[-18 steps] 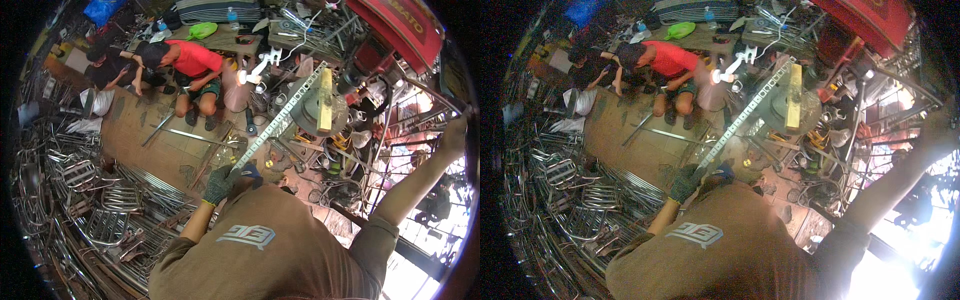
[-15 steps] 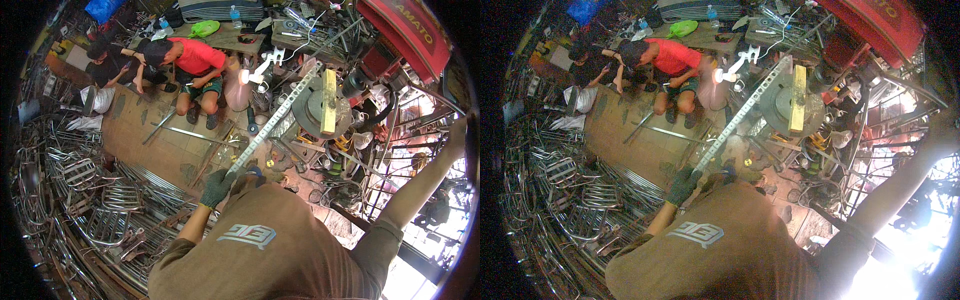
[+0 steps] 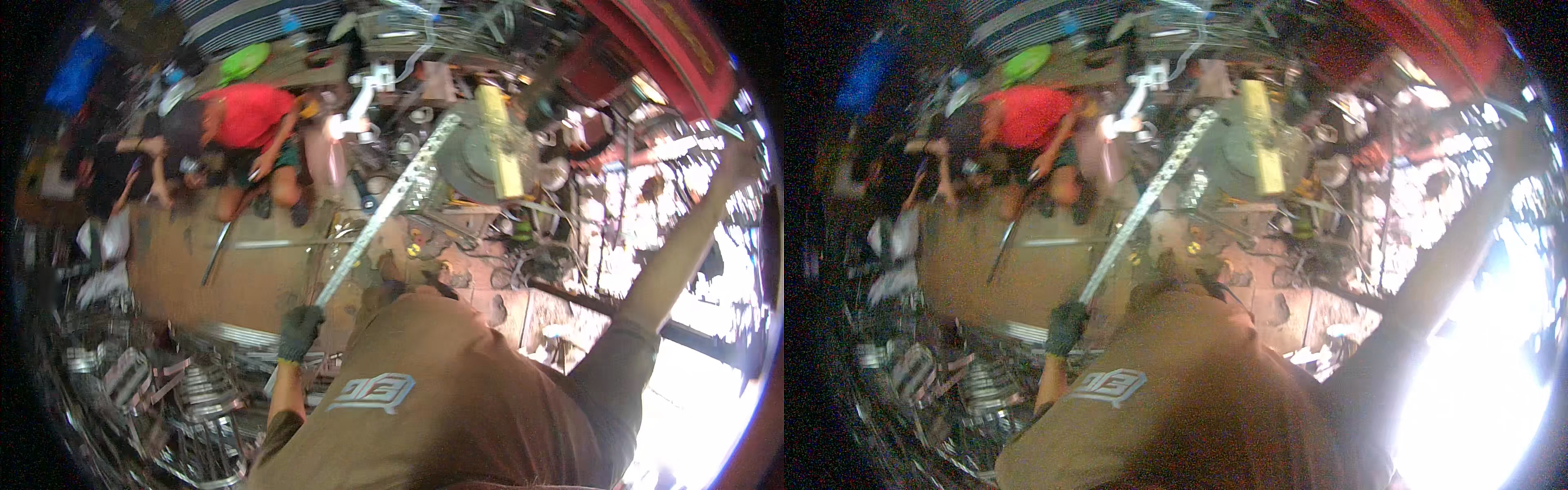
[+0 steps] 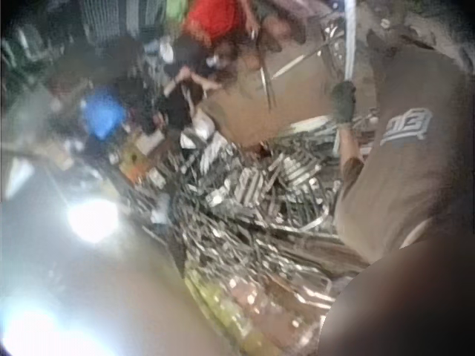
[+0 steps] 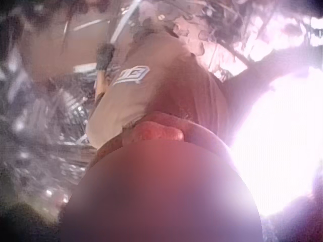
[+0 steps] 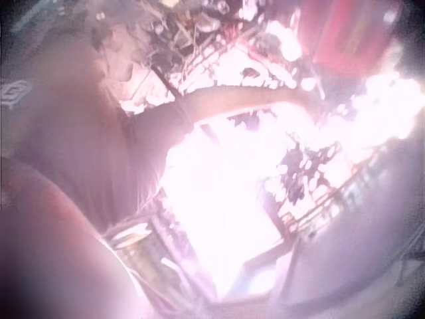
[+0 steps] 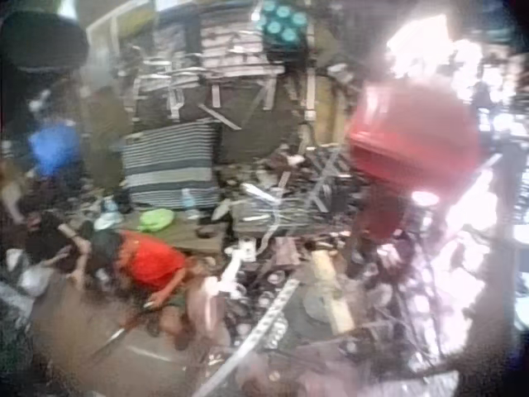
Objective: The person operates a red drill press in a workshop, positioning a metal bar under the drill bit and lowering the spindle to drill holes. They repeatedly adjust the bar and the machine controls while other workers are visible in the background.
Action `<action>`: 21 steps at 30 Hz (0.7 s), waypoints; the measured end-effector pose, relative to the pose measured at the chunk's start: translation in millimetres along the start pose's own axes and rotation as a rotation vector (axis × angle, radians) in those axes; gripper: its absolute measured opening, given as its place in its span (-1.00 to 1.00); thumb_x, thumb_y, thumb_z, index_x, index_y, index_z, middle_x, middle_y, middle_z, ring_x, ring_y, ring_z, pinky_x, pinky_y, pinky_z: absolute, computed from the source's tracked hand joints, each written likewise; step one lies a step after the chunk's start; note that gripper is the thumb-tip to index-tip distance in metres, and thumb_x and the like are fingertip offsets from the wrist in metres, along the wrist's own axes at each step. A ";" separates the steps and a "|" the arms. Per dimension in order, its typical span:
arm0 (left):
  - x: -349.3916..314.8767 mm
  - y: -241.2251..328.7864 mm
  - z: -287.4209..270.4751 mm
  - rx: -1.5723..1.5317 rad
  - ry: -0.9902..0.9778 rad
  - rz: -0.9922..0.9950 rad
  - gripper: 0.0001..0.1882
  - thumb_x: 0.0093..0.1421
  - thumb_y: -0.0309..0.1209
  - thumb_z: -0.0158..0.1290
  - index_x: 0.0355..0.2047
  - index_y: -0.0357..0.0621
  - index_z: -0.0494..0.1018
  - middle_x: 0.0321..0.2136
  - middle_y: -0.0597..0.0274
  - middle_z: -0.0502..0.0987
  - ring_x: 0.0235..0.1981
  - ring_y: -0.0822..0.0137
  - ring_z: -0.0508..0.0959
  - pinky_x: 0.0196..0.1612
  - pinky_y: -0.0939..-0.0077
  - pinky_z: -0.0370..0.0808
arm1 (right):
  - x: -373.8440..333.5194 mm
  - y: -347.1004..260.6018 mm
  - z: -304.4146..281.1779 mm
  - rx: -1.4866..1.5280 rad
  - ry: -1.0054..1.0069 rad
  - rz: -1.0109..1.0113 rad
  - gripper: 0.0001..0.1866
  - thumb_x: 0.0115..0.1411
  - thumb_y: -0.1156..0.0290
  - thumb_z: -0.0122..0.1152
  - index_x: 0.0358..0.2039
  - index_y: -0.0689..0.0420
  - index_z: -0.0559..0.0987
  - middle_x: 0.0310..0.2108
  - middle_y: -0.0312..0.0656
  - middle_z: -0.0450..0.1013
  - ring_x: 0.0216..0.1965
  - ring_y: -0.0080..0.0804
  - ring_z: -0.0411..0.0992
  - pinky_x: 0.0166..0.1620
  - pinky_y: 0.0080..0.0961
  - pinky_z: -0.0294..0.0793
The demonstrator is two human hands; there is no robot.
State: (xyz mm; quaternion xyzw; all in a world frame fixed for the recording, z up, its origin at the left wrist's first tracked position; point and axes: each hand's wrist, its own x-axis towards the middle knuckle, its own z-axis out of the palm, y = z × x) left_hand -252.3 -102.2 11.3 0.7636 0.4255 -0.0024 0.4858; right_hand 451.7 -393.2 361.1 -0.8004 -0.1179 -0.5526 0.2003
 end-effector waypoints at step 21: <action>79.2 21.3 -42.8 0.083 -0.125 0.160 -0.58 0.27 -0.15 0.03 -0.54 -0.28 0.51 -0.77 0.18 0.42 -0.74 0.36 0.43 -0.62 0.41 0.32 | -2.6 -8.7 -26.3 0.167 -0.030 0.201 -0.60 0.16 0.11 -0.01 -0.21 0.08 0.67 -0.23 0.12 0.55 -0.13 0.07 0.50 -0.04 -0.18 0.44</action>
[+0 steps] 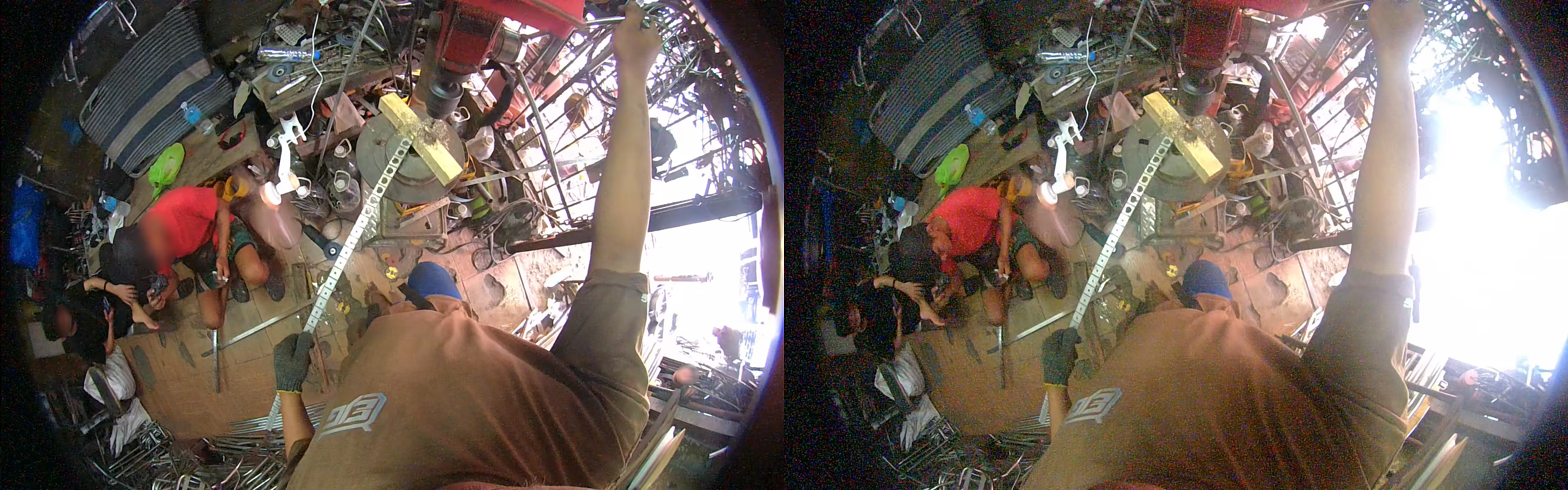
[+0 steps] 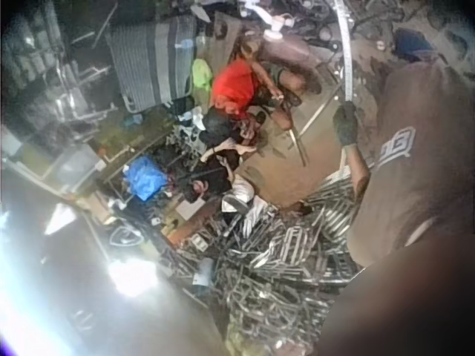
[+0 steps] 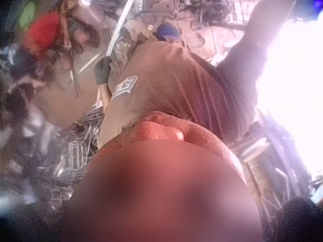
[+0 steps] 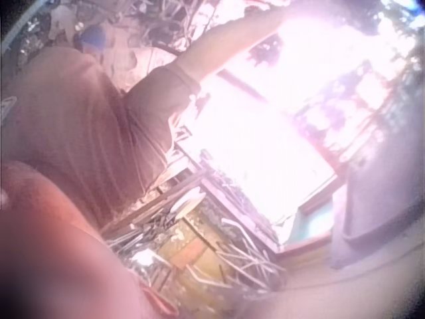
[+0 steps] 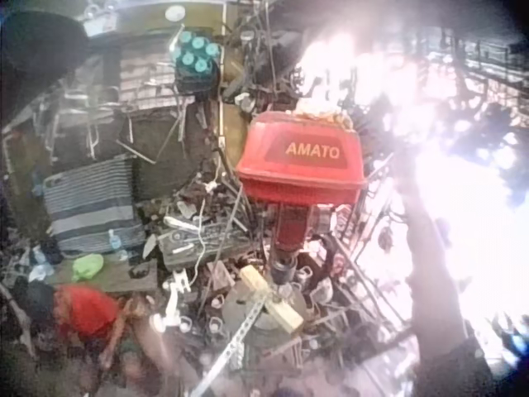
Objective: The person operates a red drill press in a workshop, positioning a metal bar under the drill bit and lowering the spindle to drill holes. They repeatedly adjust the bar and the machine controls while other workers are visible in the background.
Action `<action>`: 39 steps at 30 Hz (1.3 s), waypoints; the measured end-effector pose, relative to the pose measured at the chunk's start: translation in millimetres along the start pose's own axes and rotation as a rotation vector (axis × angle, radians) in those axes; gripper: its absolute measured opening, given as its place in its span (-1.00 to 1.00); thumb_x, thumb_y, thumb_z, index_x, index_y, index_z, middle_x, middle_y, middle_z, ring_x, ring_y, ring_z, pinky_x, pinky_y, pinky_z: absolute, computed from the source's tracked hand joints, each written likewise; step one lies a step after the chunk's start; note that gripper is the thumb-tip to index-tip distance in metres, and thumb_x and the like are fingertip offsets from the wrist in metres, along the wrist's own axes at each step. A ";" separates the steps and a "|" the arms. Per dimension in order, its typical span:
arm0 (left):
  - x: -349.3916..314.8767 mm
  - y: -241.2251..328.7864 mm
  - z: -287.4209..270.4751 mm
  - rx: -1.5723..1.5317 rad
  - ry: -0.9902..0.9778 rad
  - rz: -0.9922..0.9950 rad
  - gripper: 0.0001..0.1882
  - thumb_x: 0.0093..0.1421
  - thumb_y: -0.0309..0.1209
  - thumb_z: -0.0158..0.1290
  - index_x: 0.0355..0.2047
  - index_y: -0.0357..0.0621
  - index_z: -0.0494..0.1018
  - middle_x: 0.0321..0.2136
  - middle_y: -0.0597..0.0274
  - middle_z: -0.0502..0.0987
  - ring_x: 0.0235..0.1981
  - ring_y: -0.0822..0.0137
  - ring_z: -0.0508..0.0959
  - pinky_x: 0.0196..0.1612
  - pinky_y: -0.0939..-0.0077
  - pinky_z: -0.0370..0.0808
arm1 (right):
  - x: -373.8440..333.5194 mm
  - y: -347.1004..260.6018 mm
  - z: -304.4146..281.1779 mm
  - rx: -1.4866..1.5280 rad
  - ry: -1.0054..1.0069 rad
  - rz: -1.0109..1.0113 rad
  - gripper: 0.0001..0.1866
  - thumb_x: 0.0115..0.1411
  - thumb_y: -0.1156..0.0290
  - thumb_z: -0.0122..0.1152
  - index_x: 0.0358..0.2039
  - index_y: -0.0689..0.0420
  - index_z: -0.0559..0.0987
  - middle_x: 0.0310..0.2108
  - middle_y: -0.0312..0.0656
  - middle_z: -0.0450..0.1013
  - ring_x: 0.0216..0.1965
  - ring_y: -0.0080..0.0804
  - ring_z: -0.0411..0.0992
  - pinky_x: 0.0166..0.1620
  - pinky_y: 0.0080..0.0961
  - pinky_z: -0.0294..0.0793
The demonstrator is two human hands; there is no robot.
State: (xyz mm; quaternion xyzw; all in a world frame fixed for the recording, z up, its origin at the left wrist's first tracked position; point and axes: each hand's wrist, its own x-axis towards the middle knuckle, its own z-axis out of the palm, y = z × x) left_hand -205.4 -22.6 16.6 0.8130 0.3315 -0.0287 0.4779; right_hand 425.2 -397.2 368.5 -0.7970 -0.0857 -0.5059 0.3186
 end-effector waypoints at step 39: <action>127.2 138.4 36.8 -0.033 -0.095 0.354 -0.53 0.28 -0.04 -0.07 -0.36 -0.27 0.53 -0.49 -0.08 0.53 -0.39 -0.03 0.54 -0.27 0.16 0.41 | -80.0 -63.0 -52.4 0.594 -0.066 0.165 -0.64 0.27 0.17 0.11 -0.21 0.27 0.58 -0.43 -0.11 0.58 -0.50 -0.60 0.45 -0.48 -0.55 0.39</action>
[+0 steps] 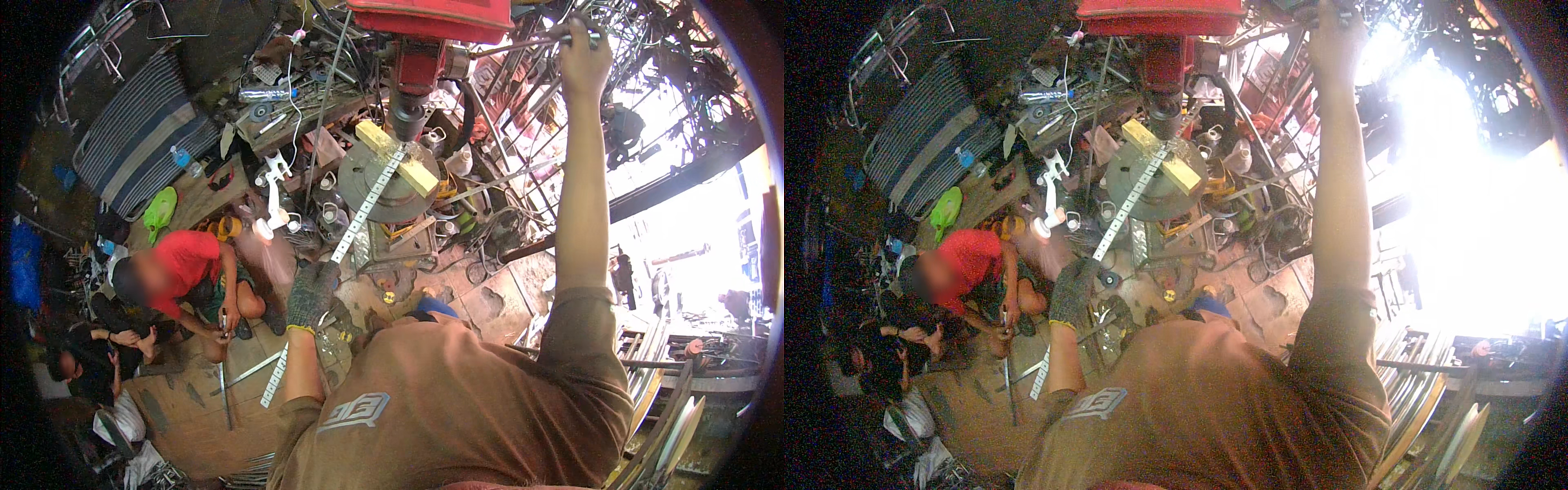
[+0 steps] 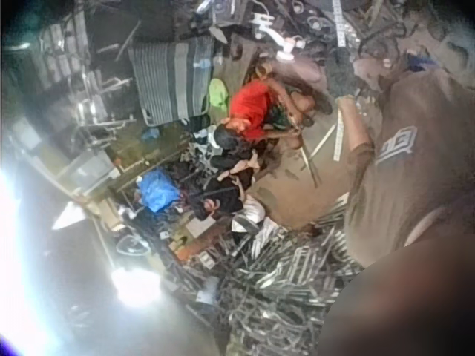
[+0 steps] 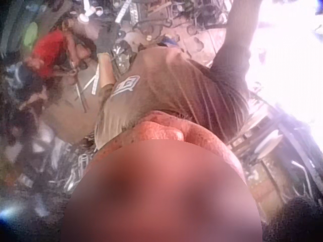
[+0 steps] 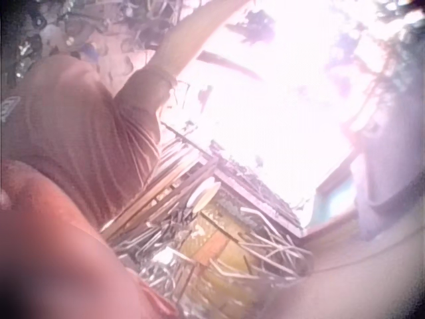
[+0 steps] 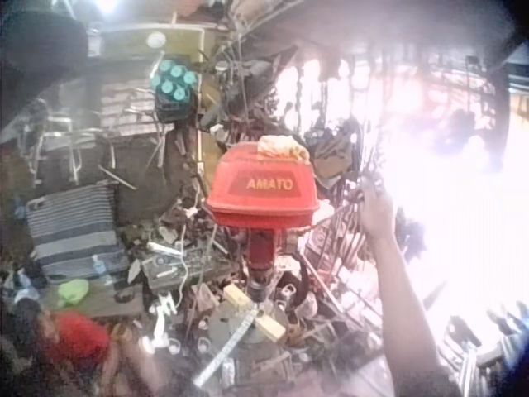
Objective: The person operates a red drill press in a workshop, positioning a metal bar under the drill bit and lowering the spindle to drill holes. They repeatedly adjust the bar and the machine controls while other workers are visible in the background.
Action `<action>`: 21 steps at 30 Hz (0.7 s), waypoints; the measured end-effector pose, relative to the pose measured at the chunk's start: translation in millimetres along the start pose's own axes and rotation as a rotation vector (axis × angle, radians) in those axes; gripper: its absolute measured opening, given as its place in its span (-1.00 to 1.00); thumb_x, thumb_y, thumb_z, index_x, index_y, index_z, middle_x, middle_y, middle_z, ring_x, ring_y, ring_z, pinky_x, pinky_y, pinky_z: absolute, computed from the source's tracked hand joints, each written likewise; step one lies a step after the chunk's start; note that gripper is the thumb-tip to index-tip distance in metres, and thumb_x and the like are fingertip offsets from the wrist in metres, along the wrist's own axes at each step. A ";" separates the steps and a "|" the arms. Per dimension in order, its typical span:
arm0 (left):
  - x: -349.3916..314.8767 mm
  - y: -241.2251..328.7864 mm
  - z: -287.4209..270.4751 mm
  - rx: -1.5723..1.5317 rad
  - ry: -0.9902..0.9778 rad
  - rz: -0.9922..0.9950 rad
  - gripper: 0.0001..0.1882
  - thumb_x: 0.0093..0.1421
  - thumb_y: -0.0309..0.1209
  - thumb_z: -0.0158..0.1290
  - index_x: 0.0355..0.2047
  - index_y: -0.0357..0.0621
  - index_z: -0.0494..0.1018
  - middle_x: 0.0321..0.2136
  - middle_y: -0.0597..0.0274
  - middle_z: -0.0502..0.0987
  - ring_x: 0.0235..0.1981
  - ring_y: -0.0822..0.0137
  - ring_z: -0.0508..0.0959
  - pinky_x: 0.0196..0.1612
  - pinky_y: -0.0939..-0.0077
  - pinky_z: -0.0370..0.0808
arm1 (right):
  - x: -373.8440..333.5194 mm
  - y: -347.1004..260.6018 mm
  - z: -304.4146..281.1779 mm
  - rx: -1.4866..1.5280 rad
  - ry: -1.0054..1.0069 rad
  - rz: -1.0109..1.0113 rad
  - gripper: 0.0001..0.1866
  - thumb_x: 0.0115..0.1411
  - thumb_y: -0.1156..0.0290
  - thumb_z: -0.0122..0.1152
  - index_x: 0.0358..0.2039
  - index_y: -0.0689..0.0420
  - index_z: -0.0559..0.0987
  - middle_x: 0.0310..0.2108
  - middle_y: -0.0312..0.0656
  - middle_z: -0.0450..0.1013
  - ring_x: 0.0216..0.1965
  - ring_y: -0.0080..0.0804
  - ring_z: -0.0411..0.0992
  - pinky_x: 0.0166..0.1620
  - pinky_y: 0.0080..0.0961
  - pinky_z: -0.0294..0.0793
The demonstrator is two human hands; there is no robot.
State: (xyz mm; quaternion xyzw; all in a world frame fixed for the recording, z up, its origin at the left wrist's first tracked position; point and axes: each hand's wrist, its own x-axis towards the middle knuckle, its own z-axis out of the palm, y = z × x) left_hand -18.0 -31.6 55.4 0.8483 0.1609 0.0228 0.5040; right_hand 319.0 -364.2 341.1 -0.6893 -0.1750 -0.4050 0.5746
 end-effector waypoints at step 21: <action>-7.4 21.2 16.1 0.402 0.006 0.258 -0.56 0.25 -0.06 0.00 -0.34 -0.28 0.53 -0.49 -0.03 0.55 -0.39 0.05 0.55 -0.30 0.26 0.43 | -100.9 -30.8 -50.5 -0.267 -0.067 -0.022 -0.70 0.31 0.21 0.13 -0.28 0.24 0.57 -0.41 -0.13 0.55 -0.37 -0.44 0.46 -0.25 -0.50 0.43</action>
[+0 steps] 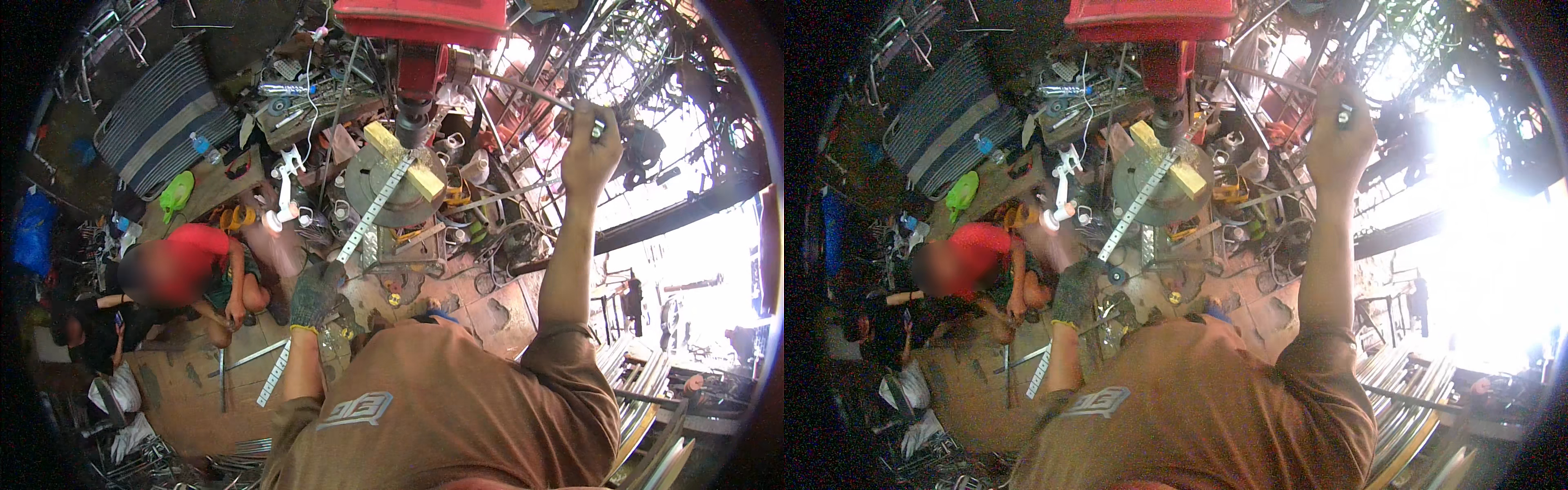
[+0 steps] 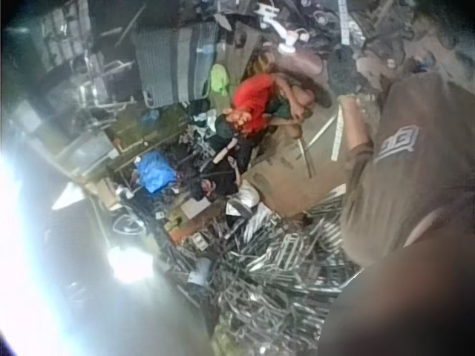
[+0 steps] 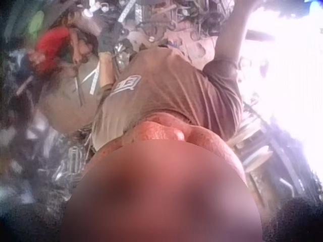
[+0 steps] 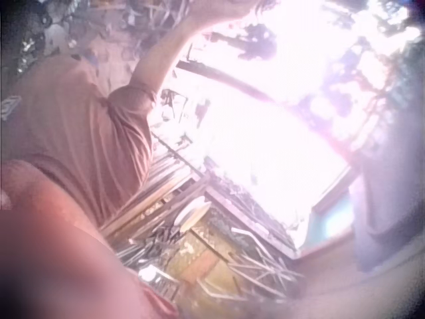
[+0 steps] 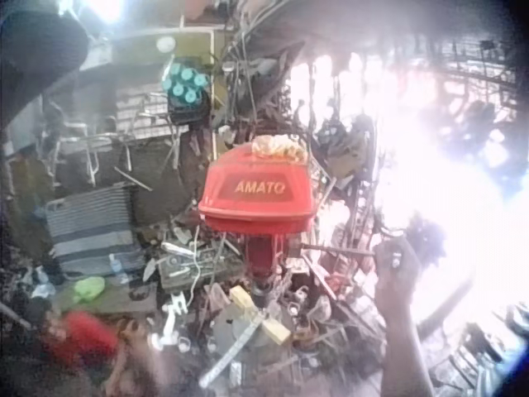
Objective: The person operates a red drill press in a workshop, positioning a metal bar under the drill bit and lowering the spindle to drill holes. They repeatedly adjust the bar and the machine controls while other workers are visible in the background.
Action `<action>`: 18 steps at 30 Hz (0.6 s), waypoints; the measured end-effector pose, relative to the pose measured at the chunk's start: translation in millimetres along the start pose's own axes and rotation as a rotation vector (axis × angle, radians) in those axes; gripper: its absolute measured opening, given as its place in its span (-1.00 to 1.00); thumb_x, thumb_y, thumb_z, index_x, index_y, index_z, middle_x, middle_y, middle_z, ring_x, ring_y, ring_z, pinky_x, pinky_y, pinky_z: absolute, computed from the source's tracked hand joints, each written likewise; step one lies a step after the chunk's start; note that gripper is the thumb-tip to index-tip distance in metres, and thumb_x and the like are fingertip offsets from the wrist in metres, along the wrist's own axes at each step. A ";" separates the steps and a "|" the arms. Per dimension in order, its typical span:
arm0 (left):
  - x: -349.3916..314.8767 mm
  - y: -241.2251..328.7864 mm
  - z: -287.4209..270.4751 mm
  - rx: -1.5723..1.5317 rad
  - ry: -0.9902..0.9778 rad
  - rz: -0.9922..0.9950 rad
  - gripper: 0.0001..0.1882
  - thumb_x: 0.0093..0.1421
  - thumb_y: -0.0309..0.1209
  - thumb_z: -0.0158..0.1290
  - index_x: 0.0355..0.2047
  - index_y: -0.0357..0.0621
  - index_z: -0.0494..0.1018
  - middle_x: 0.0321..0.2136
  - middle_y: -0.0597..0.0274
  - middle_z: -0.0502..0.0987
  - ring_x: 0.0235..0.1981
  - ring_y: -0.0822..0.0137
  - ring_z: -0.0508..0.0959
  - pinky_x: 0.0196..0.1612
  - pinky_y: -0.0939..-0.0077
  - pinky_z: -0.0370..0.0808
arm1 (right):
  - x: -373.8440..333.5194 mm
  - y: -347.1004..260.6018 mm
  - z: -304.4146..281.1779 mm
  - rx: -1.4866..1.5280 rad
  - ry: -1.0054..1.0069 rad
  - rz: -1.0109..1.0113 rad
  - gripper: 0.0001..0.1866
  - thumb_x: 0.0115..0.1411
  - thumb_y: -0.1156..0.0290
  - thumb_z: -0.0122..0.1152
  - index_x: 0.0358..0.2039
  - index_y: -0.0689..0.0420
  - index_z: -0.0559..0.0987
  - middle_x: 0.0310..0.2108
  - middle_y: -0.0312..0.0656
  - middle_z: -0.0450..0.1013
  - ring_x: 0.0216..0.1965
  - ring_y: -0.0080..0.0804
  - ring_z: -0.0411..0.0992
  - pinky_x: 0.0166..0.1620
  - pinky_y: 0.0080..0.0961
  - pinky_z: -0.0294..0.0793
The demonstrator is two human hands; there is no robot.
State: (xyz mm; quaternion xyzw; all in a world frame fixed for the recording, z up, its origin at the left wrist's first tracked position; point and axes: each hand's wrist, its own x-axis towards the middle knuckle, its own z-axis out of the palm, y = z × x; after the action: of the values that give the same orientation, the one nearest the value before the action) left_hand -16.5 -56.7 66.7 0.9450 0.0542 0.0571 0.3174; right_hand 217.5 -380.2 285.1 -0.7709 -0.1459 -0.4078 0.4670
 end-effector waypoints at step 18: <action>-8.7 72.5 17.1 -0.088 0.131 -0.508 -0.51 0.18 -0.02 0.08 -0.30 -0.30 0.56 -0.45 -0.12 0.59 -0.39 0.02 0.61 -0.29 0.18 0.47 | -58.0 46.4 4.6 0.316 -0.073 -0.203 -0.74 0.16 0.45 0.01 -0.29 0.34 0.60 -0.50 -0.10 0.41 -0.50 -0.33 0.37 -0.42 -0.45 0.33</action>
State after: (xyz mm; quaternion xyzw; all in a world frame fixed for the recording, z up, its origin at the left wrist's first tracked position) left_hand -17.8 -125.5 96.4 0.8807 0.3075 0.0388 0.3582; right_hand 211.6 -391.4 211.8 -0.6836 -0.3019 -0.3967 0.5332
